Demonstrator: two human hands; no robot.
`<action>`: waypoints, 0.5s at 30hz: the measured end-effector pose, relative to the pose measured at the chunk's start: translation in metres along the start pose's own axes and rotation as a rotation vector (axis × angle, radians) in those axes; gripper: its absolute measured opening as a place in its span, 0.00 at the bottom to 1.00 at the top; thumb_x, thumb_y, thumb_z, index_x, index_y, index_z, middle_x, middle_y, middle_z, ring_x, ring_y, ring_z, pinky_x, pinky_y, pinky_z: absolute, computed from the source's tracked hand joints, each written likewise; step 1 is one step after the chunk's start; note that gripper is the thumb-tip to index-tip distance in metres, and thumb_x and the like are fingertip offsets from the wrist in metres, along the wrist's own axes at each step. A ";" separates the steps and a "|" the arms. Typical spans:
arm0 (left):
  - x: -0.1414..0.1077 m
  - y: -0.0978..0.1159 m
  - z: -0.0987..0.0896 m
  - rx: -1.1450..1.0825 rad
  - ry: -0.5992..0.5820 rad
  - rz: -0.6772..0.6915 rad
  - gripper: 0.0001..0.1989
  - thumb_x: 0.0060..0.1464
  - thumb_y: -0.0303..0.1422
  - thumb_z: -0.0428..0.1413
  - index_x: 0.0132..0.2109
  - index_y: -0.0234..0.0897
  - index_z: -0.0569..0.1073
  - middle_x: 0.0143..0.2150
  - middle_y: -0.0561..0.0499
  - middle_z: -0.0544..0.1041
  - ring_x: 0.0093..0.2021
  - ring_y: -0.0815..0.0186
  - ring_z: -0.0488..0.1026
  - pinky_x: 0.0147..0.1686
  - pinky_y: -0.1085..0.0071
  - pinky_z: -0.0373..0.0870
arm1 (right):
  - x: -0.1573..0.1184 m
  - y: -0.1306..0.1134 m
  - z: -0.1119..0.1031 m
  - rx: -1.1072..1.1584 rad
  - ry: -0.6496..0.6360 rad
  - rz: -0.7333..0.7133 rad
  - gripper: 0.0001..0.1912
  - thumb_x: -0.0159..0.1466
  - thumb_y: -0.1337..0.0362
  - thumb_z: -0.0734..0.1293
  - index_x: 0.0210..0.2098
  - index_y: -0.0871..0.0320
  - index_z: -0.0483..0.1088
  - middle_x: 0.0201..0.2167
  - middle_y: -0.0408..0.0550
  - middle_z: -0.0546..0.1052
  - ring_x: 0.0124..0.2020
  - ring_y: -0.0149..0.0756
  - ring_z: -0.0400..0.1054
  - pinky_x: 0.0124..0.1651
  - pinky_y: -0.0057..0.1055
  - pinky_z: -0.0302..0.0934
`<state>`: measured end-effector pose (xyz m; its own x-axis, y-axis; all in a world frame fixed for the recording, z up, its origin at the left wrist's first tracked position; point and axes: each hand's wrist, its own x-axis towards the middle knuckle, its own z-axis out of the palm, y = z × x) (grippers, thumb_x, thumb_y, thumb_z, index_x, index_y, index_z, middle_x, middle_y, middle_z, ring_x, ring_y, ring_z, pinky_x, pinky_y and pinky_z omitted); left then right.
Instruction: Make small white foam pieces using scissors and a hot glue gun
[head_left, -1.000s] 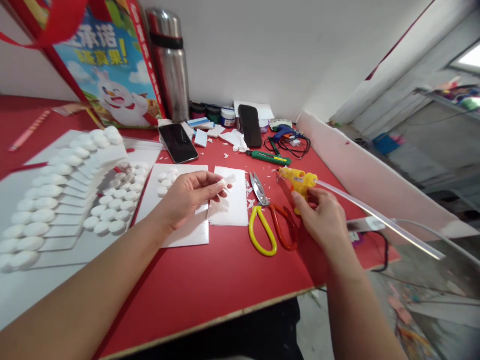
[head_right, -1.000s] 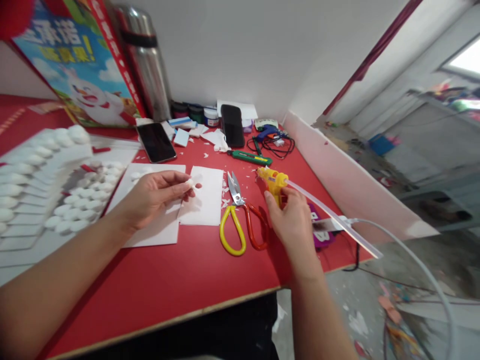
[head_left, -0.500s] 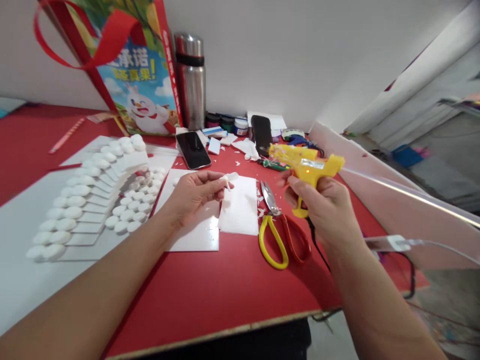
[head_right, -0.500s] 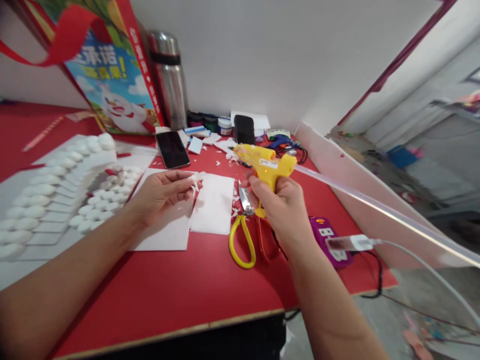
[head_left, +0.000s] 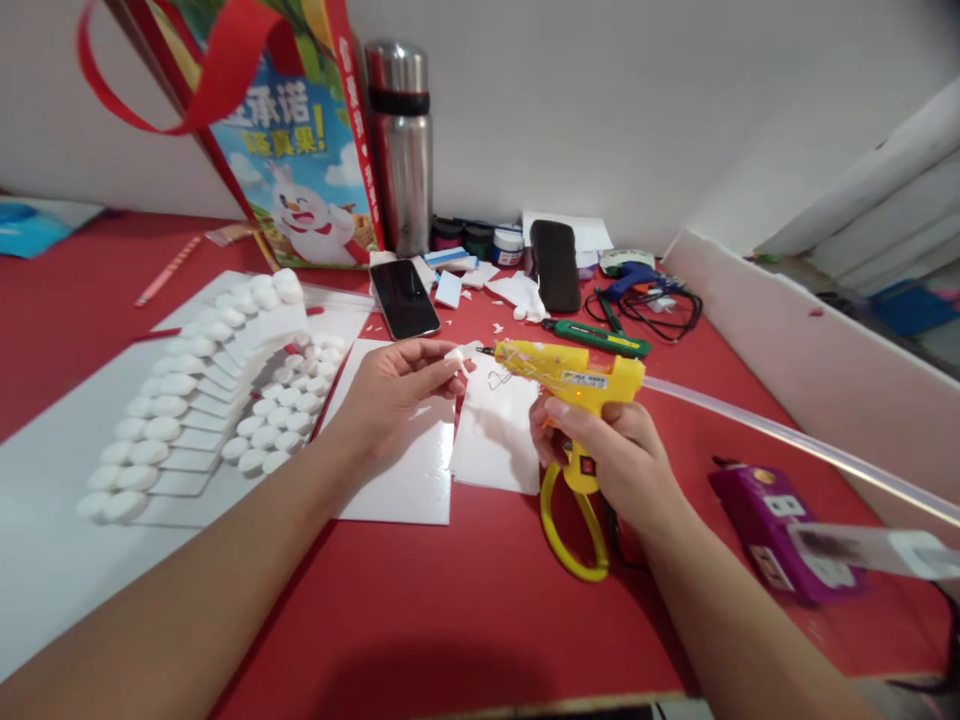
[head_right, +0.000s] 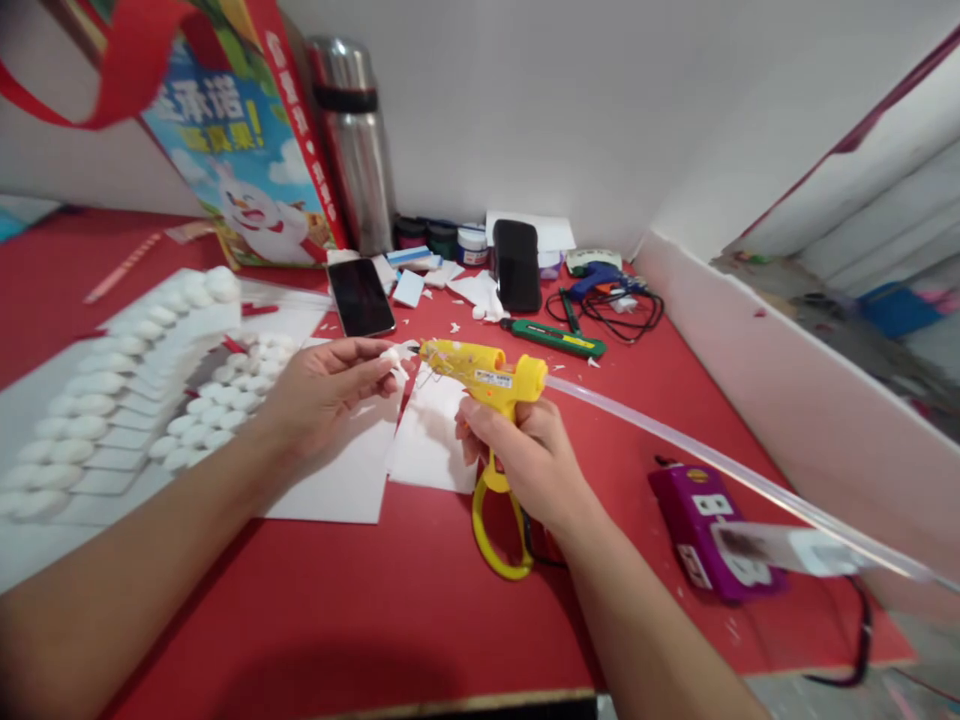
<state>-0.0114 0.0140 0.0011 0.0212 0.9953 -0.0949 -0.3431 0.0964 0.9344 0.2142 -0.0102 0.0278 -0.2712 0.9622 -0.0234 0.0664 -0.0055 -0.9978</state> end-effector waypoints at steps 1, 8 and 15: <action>0.000 0.000 0.000 0.005 0.005 -0.005 0.12 0.50 0.34 0.71 0.40 0.34 0.82 0.32 0.50 0.82 0.31 0.70 0.76 0.38 0.70 0.74 | 0.000 0.000 0.000 -0.008 -0.005 0.005 0.18 0.67 0.53 0.70 0.27 0.59 0.74 0.21 0.44 0.73 0.23 0.31 0.65 0.27 0.30 0.57; -0.002 -0.001 0.002 0.026 -0.051 0.014 0.12 0.51 0.34 0.71 0.40 0.34 0.83 0.31 0.49 0.82 0.30 0.70 0.75 0.37 0.71 0.73 | -0.001 0.002 0.003 -0.138 -0.019 -0.050 0.21 0.68 0.54 0.68 0.22 0.59 0.71 0.20 0.44 0.72 0.23 0.30 0.65 0.27 0.29 0.58; -0.003 -0.001 0.000 0.013 -0.066 0.020 0.11 0.51 0.34 0.71 0.40 0.33 0.83 0.30 0.50 0.81 0.30 0.71 0.75 0.36 0.73 0.72 | -0.002 0.000 0.005 -0.230 -0.006 -0.055 0.22 0.68 0.57 0.66 0.19 0.58 0.68 0.18 0.42 0.70 0.21 0.28 0.63 0.25 0.27 0.56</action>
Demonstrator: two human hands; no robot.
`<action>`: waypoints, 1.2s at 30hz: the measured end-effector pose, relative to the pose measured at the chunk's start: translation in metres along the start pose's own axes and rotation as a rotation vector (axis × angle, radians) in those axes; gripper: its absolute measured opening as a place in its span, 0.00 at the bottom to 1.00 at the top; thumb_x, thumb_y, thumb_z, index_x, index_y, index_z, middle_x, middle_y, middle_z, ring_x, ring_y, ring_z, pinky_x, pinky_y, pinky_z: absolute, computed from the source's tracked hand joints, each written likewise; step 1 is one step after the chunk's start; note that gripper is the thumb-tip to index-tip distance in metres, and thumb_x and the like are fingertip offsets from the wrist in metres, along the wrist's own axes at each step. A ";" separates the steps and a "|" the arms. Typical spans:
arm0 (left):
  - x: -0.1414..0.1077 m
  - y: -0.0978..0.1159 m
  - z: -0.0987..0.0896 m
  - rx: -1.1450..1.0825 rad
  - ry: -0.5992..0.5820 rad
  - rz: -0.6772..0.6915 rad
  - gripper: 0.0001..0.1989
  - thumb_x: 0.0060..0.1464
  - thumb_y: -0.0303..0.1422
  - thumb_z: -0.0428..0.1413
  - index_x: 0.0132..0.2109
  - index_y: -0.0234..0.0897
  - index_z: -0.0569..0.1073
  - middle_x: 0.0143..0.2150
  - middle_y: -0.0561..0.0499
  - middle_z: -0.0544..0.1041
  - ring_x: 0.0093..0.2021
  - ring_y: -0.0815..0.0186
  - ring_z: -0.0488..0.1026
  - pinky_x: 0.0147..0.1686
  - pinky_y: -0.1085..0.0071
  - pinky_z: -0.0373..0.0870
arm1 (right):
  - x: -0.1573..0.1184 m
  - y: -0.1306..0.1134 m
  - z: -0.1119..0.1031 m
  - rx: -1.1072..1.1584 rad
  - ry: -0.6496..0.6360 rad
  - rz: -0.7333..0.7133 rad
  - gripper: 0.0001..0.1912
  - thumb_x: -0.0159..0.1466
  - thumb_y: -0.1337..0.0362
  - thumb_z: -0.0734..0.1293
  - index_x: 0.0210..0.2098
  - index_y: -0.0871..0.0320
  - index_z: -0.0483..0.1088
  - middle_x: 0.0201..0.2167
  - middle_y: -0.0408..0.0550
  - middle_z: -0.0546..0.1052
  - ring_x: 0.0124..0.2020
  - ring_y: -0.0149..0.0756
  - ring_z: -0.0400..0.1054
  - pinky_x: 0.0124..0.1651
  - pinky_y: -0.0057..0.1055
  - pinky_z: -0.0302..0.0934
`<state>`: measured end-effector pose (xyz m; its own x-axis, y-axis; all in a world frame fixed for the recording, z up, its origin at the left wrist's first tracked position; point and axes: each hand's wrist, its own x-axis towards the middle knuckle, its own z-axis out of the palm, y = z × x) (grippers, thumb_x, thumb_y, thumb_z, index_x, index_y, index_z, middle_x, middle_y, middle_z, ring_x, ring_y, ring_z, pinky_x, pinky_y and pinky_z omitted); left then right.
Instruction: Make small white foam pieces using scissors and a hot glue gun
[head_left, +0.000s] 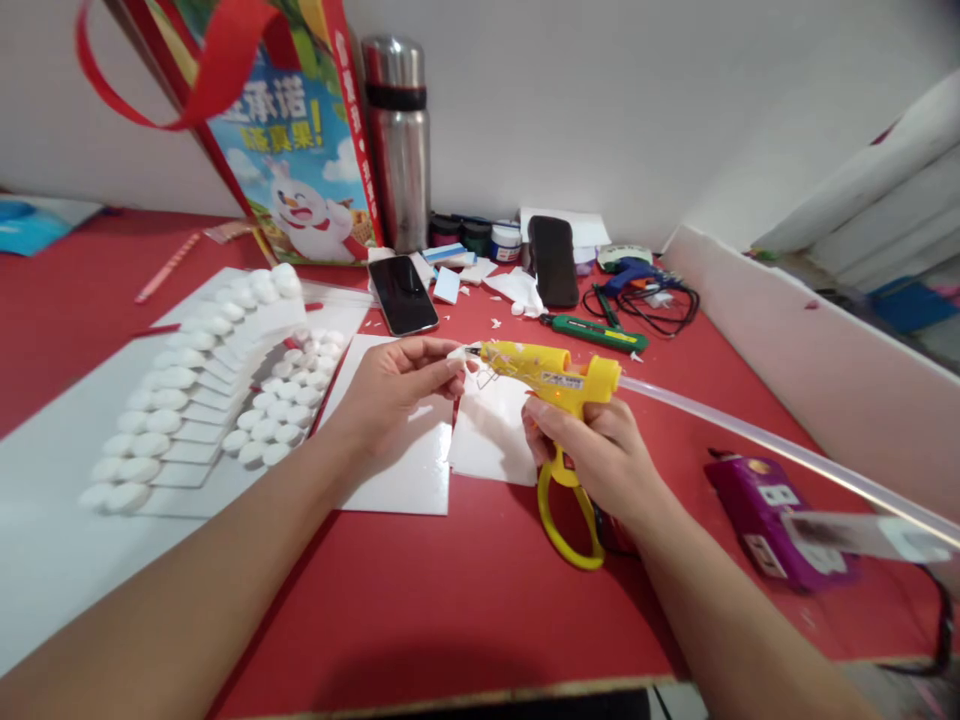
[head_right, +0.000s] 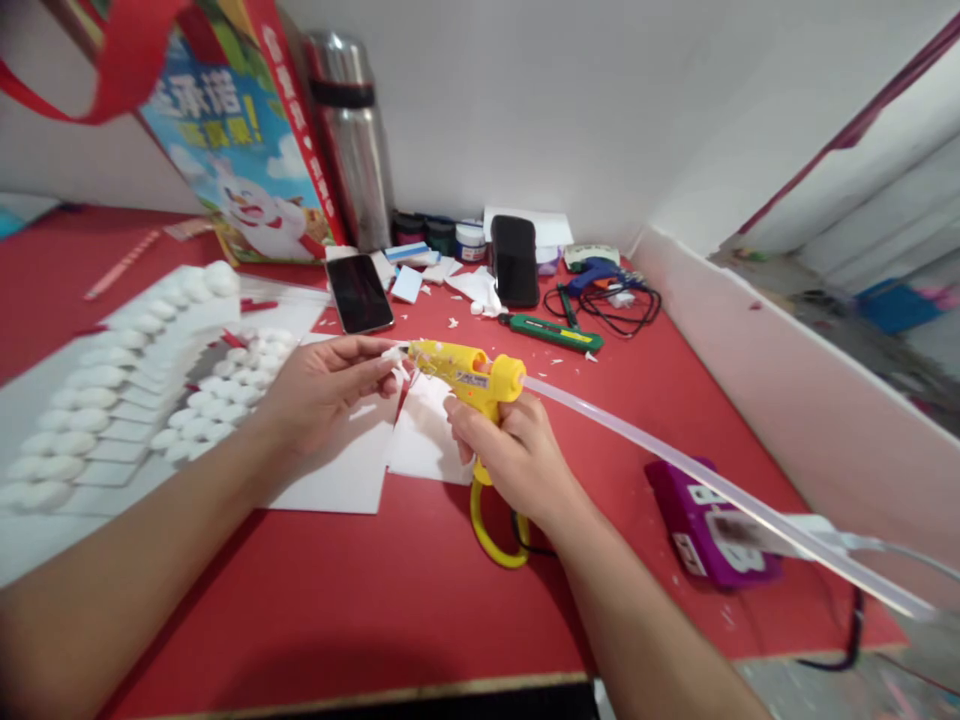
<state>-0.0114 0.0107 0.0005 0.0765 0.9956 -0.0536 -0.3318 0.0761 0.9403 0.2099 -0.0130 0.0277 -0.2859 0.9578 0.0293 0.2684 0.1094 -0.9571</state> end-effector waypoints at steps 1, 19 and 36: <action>0.000 0.000 0.000 -0.003 -0.001 -0.001 0.11 0.51 0.34 0.71 0.41 0.33 0.83 0.31 0.50 0.82 0.30 0.71 0.75 0.36 0.73 0.72 | 0.000 0.000 0.000 -0.006 0.001 -0.001 0.22 0.68 0.57 0.66 0.20 0.58 0.67 0.18 0.42 0.69 0.21 0.28 0.63 0.25 0.27 0.56; 0.000 0.006 0.004 -0.085 0.026 -0.031 0.10 0.48 0.30 0.72 0.38 0.31 0.83 0.32 0.48 0.82 0.28 0.72 0.75 0.34 0.73 0.73 | -0.001 0.003 -0.001 -0.095 -0.017 -0.009 0.25 0.70 0.56 0.65 0.18 0.58 0.67 0.15 0.41 0.69 0.18 0.26 0.62 0.23 0.25 0.56; -0.001 0.004 0.003 -0.078 -0.012 -0.058 0.10 0.51 0.30 0.70 0.40 0.29 0.83 0.37 0.45 0.83 0.31 0.70 0.76 0.37 0.71 0.74 | -0.002 0.002 -0.002 -0.078 -0.019 -0.006 0.25 0.70 0.57 0.65 0.18 0.58 0.66 0.15 0.41 0.69 0.18 0.27 0.63 0.23 0.26 0.57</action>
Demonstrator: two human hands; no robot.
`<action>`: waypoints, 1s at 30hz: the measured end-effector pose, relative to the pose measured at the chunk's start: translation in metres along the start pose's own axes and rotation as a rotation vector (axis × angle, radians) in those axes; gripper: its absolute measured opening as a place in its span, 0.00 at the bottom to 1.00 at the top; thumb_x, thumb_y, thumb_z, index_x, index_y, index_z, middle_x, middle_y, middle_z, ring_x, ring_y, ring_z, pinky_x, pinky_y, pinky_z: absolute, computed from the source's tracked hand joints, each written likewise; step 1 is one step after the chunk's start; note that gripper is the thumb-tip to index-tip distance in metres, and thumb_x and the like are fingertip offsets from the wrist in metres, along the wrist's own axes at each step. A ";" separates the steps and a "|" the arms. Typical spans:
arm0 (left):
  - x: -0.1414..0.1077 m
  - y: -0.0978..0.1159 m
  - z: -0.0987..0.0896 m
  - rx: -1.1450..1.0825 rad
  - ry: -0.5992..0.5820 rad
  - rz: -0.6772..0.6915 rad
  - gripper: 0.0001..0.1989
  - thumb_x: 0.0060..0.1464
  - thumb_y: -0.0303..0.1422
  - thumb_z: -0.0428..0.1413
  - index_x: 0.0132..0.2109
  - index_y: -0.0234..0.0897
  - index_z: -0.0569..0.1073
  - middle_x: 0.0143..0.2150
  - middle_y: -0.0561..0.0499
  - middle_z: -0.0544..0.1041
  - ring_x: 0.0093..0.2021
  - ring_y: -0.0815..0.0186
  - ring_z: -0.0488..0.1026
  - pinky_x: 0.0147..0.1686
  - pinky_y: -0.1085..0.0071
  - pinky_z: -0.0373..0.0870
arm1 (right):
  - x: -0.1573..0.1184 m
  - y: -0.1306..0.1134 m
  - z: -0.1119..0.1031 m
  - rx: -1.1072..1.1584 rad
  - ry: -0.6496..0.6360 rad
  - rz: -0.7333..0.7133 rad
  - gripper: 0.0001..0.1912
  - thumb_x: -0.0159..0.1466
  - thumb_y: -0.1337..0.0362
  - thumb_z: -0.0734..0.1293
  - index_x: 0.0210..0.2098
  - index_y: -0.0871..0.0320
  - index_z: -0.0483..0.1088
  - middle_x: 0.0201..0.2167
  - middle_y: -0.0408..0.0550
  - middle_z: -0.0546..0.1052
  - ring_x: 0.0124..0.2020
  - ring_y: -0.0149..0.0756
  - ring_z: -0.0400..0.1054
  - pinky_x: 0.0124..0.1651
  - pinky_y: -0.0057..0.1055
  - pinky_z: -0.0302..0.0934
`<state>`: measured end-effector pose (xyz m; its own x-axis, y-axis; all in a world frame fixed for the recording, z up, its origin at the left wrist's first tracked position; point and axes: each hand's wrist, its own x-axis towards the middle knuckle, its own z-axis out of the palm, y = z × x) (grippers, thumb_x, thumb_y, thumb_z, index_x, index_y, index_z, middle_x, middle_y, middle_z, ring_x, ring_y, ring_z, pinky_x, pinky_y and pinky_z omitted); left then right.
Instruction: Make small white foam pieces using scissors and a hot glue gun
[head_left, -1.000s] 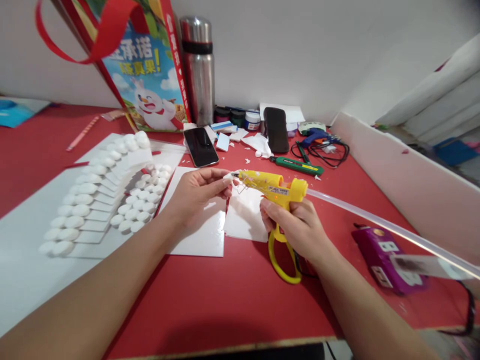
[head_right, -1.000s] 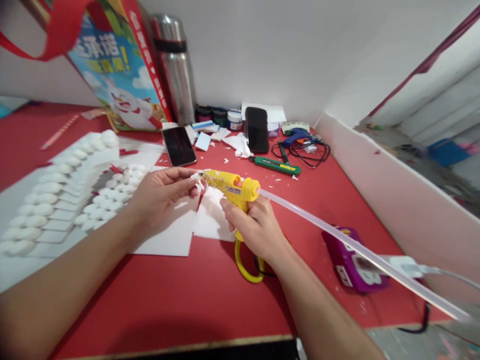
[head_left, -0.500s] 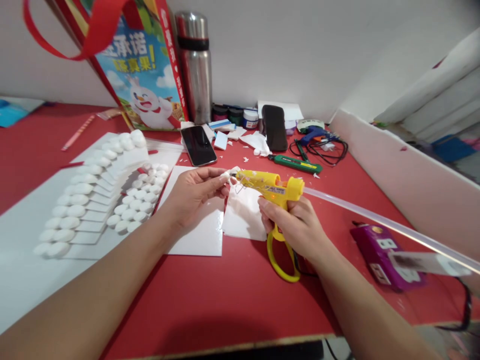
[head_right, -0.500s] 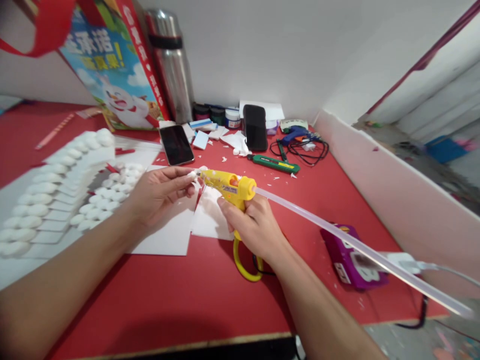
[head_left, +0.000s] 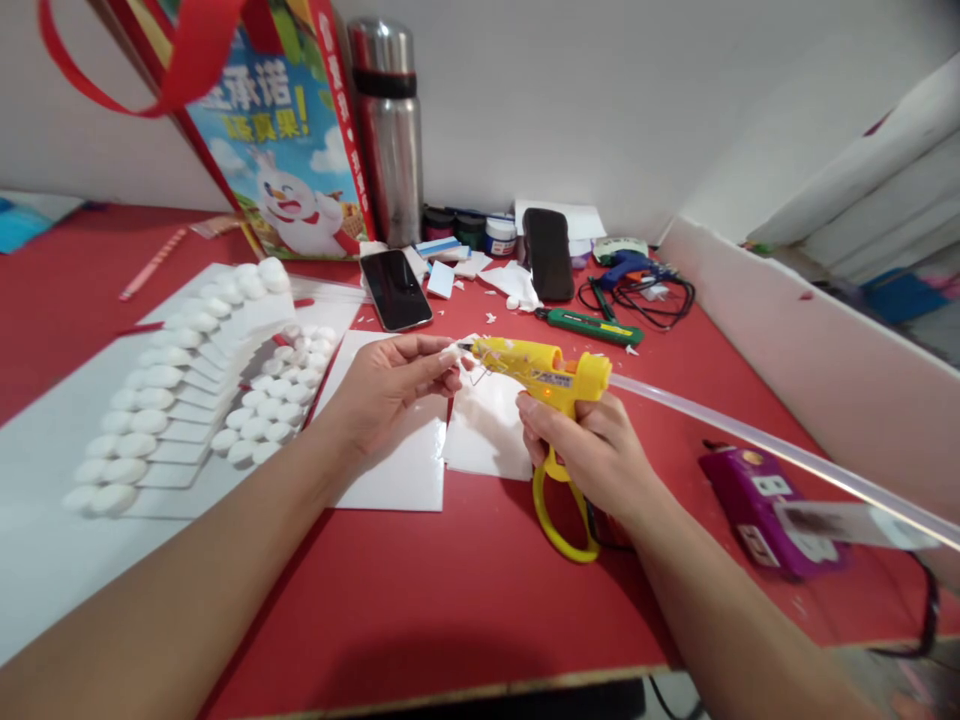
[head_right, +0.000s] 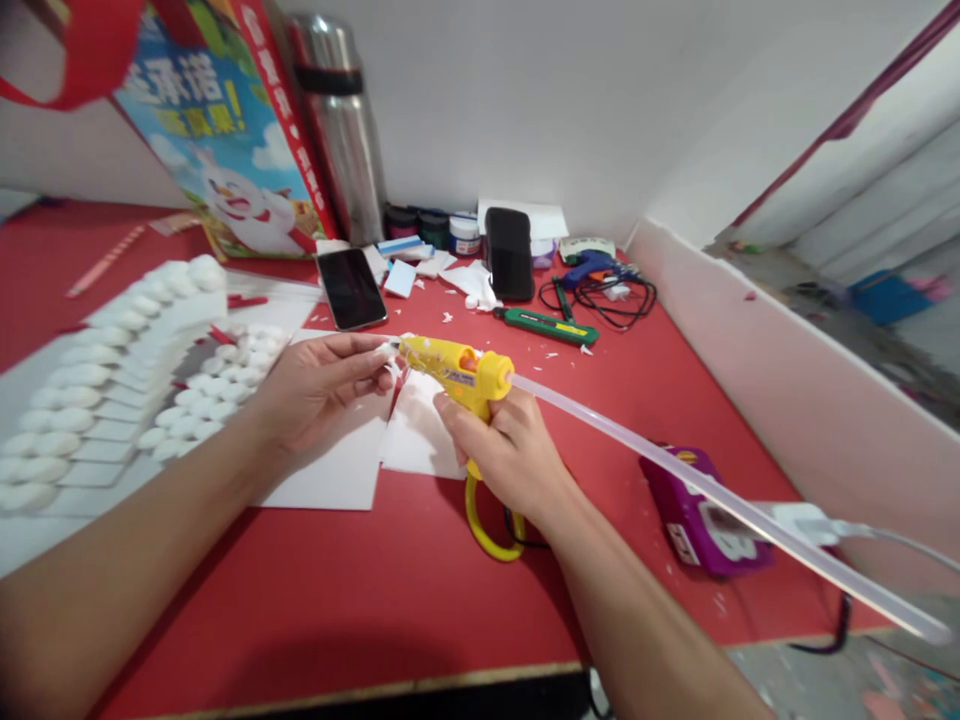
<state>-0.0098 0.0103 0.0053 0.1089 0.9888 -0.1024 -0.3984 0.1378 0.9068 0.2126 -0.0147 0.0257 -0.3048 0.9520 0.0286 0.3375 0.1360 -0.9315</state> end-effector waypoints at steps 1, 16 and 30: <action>0.000 0.000 0.000 -0.001 -0.006 0.002 0.10 0.51 0.30 0.70 0.40 0.30 0.83 0.36 0.45 0.83 0.32 0.69 0.77 0.37 0.71 0.74 | 0.000 0.000 0.000 -0.002 -0.003 -0.002 0.25 0.70 0.57 0.65 0.18 0.58 0.66 0.15 0.41 0.69 0.18 0.26 0.62 0.23 0.25 0.57; -0.001 0.003 -0.001 -0.026 0.008 -0.007 0.09 0.50 0.32 0.71 0.37 0.32 0.83 0.33 0.48 0.82 0.31 0.69 0.77 0.37 0.70 0.75 | 0.000 0.001 -0.001 0.020 0.055 0.034 0.24 0.69 0.55 0.66 0.18 0.57 0.65 0.16 0.42 0.70 0.19 0.30 0.65 0.25 0.29 0.58; -0.003 0.006 0.001 -0.034 0.037 -0.077 0.10 0.49 0.32 0.72 0.37 0.31 0.83 0.33 0.48 0.82 0.30 0.71 0.76 0.36 0.73 0.75 | 0.000 -0.009 -0.001 0.066 0.046 0.055 0.21 0.66 0.58 0.67 0.19 0.58 0.66 0.16 0.42 0.69 0.19 0.28 0.63 0.24 0.27 0.56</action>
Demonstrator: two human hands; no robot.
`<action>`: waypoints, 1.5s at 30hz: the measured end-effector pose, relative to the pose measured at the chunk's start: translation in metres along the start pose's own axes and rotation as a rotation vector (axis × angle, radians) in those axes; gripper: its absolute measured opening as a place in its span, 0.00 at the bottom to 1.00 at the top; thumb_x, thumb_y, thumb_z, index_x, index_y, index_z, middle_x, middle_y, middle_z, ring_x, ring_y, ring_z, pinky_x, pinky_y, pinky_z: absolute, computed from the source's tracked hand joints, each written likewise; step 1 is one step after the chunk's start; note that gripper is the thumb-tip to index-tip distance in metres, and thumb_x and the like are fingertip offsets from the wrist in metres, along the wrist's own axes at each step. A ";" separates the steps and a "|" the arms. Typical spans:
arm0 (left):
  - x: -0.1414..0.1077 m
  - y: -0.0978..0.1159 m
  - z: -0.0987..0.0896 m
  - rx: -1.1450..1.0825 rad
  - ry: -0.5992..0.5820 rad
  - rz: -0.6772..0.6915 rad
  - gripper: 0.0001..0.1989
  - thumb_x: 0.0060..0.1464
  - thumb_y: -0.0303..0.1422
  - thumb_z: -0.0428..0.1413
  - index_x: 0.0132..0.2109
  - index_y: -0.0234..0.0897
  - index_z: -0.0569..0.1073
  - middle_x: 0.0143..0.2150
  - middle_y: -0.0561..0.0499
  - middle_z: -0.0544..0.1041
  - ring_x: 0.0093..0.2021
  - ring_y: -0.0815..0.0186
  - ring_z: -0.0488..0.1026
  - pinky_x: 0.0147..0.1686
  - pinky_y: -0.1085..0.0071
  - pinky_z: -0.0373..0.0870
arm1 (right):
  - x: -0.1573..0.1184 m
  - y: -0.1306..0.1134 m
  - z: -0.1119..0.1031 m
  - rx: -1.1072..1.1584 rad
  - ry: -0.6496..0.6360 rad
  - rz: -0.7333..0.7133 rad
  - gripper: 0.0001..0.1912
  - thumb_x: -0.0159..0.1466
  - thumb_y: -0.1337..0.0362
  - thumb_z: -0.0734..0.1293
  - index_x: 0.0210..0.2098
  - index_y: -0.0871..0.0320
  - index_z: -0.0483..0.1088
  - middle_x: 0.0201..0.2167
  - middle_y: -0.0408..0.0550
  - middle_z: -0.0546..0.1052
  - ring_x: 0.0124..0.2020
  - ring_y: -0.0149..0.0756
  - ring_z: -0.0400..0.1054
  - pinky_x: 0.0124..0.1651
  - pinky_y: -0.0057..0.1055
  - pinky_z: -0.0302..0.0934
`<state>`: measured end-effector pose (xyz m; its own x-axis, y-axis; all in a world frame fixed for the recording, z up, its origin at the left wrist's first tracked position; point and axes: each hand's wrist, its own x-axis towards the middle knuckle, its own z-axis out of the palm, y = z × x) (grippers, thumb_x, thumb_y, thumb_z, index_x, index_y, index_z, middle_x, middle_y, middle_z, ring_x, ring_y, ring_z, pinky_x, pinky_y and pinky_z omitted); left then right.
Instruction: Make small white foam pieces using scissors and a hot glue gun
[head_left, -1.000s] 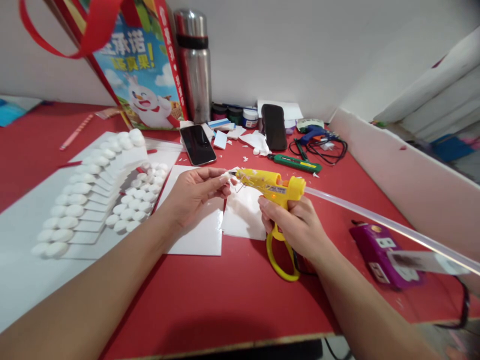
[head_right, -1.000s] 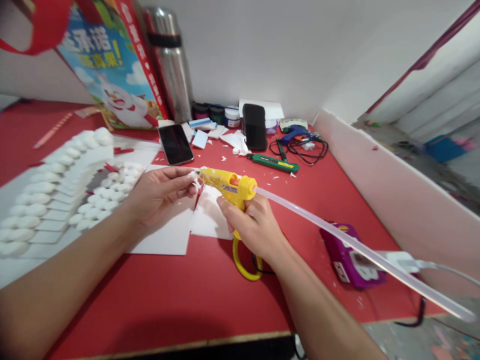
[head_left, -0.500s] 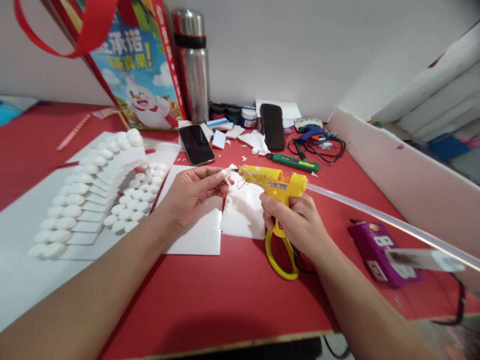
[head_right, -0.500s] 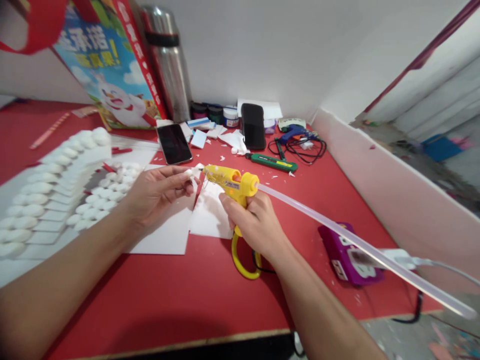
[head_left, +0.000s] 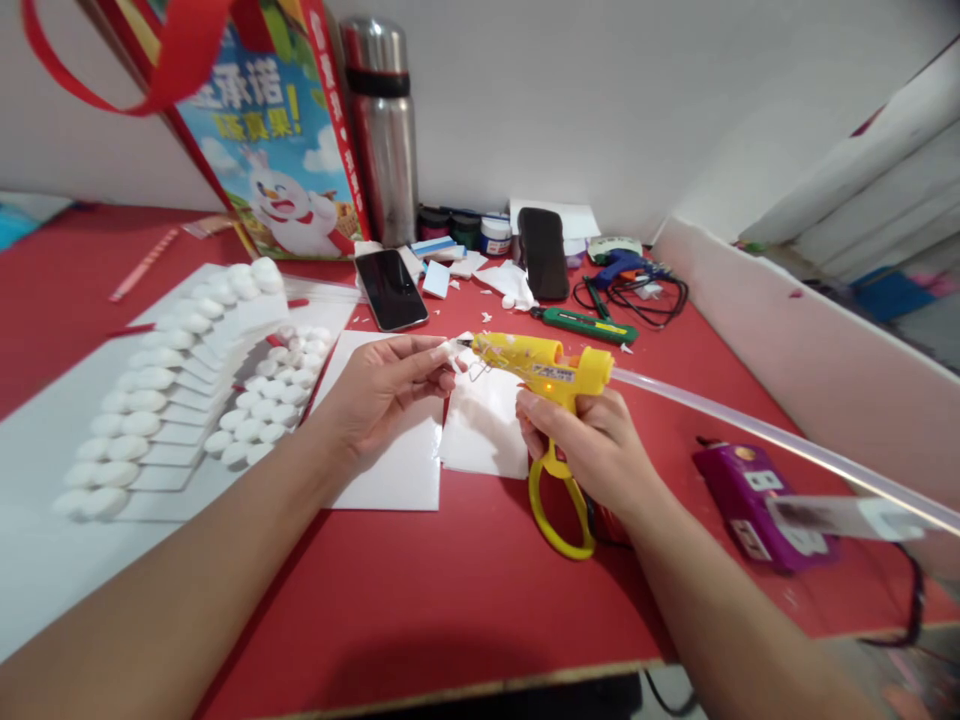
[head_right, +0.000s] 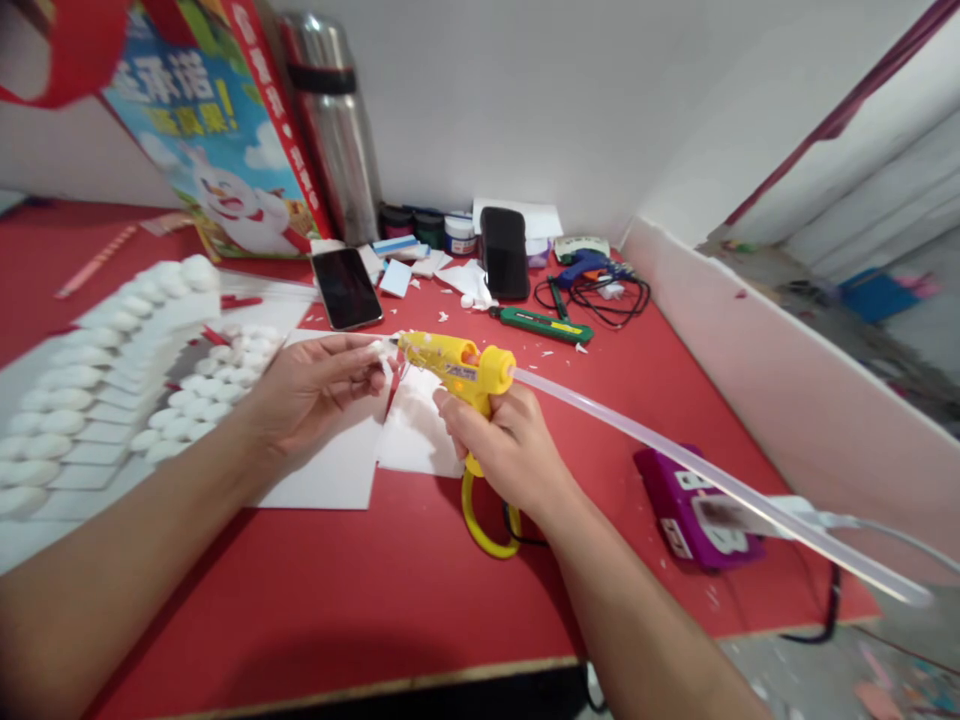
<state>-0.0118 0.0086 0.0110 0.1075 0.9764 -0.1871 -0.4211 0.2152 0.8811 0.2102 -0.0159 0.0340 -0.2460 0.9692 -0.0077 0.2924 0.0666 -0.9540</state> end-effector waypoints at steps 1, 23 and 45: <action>0.000 0.000 0.001 0.004 0.002 0.001 0.10 0.49 0.32 0.72 0.37 0.31 0.83 0.33 0.48 0.82 0.30 0.70 0.76 0.35 0.73 0.75 | 0.000 0.001 0.000 -0.002 0.003 0.002 0.21 0.67 0.57 0.67 0.19 0.58 0.67 0.16 0.42 0.69 0.19 0.28 0.63 0.24 0.27 0.56; 0.000 -0.002 -0.004 0.021 -0.080 0.039 0.09 0.51 0.32 0.71 0.38 0.33 0.83 0.33 0.48 0.81 0.31 0.69 0.76 0.35 0.70 0.74 | 0.009 0.002 -0.035 -0.193 0.328 0.073 0.18 0.65 0.55 0.68 0.23 0.59 0.72 0.17 0.44 0.72 0.20 0.30 0.63 0.25 0.28 0.56; -0.006 -0.001 0.000 0.003 -0.178 0.095 0.07 0.51 0.31 0.71 0.36 0.34 0.83 0.33 0.49 0.83 0.30 0.71 0.76 0.35 0.75 0.73 | -0.004 0.037 -0.078 -0.881 0.400 0.263 0.20 0.62 0.47 0.68 0.25 0.53 0.62 0.22 0.45 0.70 0.24 0.37 0.63 0.30 0.35 0.52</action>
<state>-0.0120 0.0030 0.0115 0.2251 0.9741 -0.0230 -0.4343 0.1215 0.8926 0.2941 0.0009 0.0217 0.2062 0.9761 0.0689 0.9127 -0.1665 -0.3731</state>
